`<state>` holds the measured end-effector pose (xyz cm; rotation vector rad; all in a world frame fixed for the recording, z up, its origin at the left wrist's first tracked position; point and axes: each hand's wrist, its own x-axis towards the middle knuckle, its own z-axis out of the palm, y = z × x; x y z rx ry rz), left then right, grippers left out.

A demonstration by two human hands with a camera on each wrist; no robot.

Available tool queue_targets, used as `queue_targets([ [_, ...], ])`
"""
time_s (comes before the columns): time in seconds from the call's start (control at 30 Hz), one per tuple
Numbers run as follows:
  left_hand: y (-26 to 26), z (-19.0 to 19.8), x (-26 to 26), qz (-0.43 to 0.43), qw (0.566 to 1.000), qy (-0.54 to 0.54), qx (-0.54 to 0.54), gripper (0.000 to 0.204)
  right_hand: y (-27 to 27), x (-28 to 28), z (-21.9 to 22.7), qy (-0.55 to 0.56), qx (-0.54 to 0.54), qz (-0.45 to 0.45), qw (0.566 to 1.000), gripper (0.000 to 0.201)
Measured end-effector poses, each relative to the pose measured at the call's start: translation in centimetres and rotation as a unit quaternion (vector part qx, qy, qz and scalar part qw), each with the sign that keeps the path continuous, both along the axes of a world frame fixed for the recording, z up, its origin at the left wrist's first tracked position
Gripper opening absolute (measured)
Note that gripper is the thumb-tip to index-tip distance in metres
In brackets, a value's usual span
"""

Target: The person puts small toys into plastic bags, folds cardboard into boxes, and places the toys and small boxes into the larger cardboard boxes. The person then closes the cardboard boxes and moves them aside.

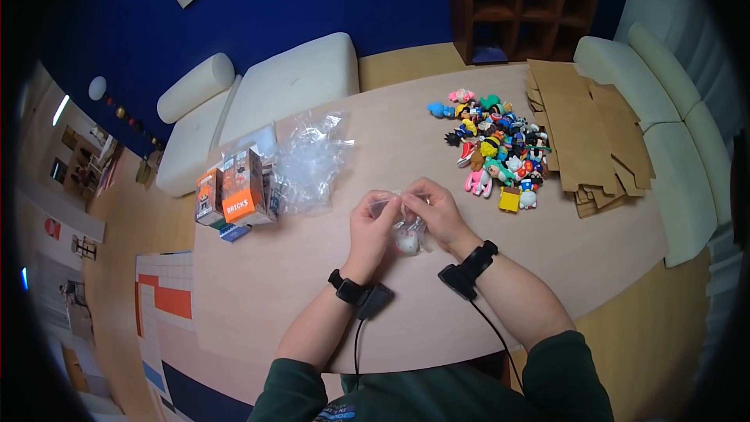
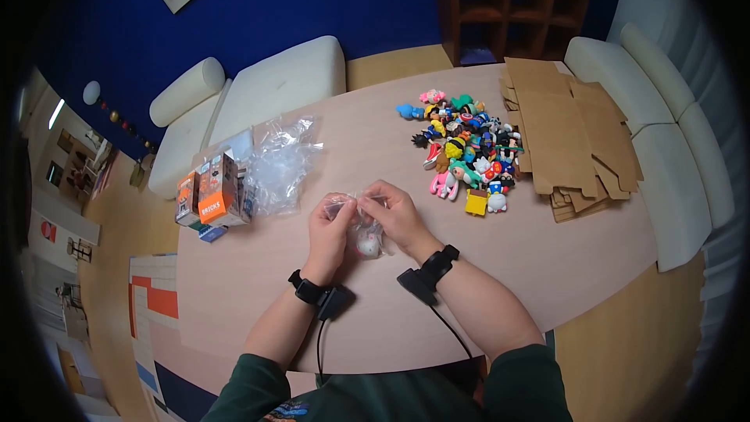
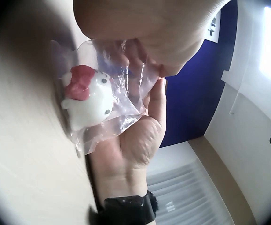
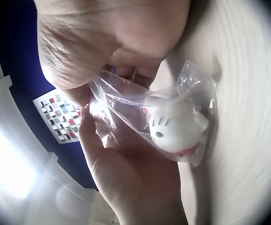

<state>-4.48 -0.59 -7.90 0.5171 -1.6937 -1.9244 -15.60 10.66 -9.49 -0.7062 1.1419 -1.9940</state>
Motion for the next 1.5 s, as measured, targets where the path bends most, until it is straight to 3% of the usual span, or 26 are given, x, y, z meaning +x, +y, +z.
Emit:
queue_targets([
  [0.07, 0.0, 0.1, -0.1, -0.079, 0.997, 0.006, 0.027, 0.038, -0.1, -0.2, -0.4, -0.024, -0.016, -0.035, 0.999, 0.001],
  [0.1, 0.2, 0.1, 0.1, -0.081, 0.996, 0.007, 0.023, 0.038, -0.1, -0.5, -0.6, -0.051, -0.029, -0.069, 0.996, 0.001],
  [0.2, 0.5, 0.7, 0.8, -0.184, 0.959, -0.112, -0.181, 0.078, 0.5, -2.1, -0.5, -0.079, -0.049, -0.125, 0.988, 0.004],
  [0.43, -0.4, 1.2, 0.9, -0.146, 0.976, -0.117, -0.111, 0.075, 0.0, -2.1, -0.3, -0.161, -0.104, -0.141, 0.971, 0.013],
  [0.57, -4.5, 2.2, -1.2, 0.019, 0.997, -0.037, -0.065, 0.074, 0.5, -2.3, 0.4, -0.191, -0.064, -0.127, 0.971, 0.033],
  [0.6, -5.4, 2.4, -2.1, 0.066, 0.989, -0.053, -0.123, 0.07, 0.5, -2.4, 0.4, -0.201, -0.069, -0.111, 0.971, 0.032],
  [0.7, -7.8, 3.3, -5.7, 0.057, 0.987, -0.027, -0.147, 0.066, 0.6, -2.7, 0.0, -0.218, -0.073, -0.073, 0.97, 0.031],
  [0.73, -8.4, 3.1, -7.2, 0.059, 0.979, -0.018, -0.193, 0.049, 0.6, -2.9, -0.1, -0.223, -0.068, -0.05, 0.971, 0.031],
  [0.77, -9.1, 2.9, -8.7, 0.056, 0.979, -0.017, -0.195, 0.049, 0.6, -3.0, -0.1, -0.222, -0.071, -0.053, 0.971, 0.031],
  [0.87, -9.6, 3.0, -12.2, 0.051, 0.949, -0.079, -0.301, 0.029, 0.7, -2.8, 0.1, -0.249, -0.082, -0.026, 0.965, 0.031],
  [1.1, -10.6, -1.7, -16.5, 0.009, 0.907, -0.151, -0.392, 0.027, 0.5, -2.6, 0.1, -0.239, -0.093, 0.024, 0.966, 0.032],
  [1.17, -10.1, -1.6, -16.3, 0.123, 0.787, -0.113, -0.594, 0.024, 0.4, -2.5, 0.1, -0.248, -0.089, 0.017, 0.965, 0.036],
  [1.27, -10.1, -0.6, -15.9, 0.13, 0.752, -0.188, -0.618, 0.025, 0.4, -2.7, -0.2, -0.242, -0.091, 0.03, 0.966, 0.032],
  [1.3, -10.2, -0.4, -15.8, 0.132, 0.752, -0.188, -0.619, 0.025, 0.3, -2.7, -0.3, -0.24, -0.092, 0.032, 0.966, 0.032],
  [1.37, -10.7, -0.2, -15.7, 0.098, 0.805, -0.211, -0.546, 0.025, 0.3, -2.7, -0.3, -0.243, -0.087, 0.029, 0.966, 0.031],
  [1.4, -10.9, -0.1, -15.7, 0.098, 0.804, -0.209, -0.548, 0.025, 0.3, -2.8, -0.3, -0.241, -0.089, 0.028, 0.966, 0.031],
  [1.47, -10.7, 0.8, -14.9, 0.127, 0.847, -0.149, -0.494, 0.024, 0.5, -2.7, -0.3, -0.241, -0.093, 0.038, 0.965, 0.029],
  [1.5, -11.0, 1.3, -14.2, 0.126, 0.847, -0.149, -0.494, 0.024, 0.6, -2.8, -0.4, -0.242, -0.093, 0.038, 0.965, 0.029],
])
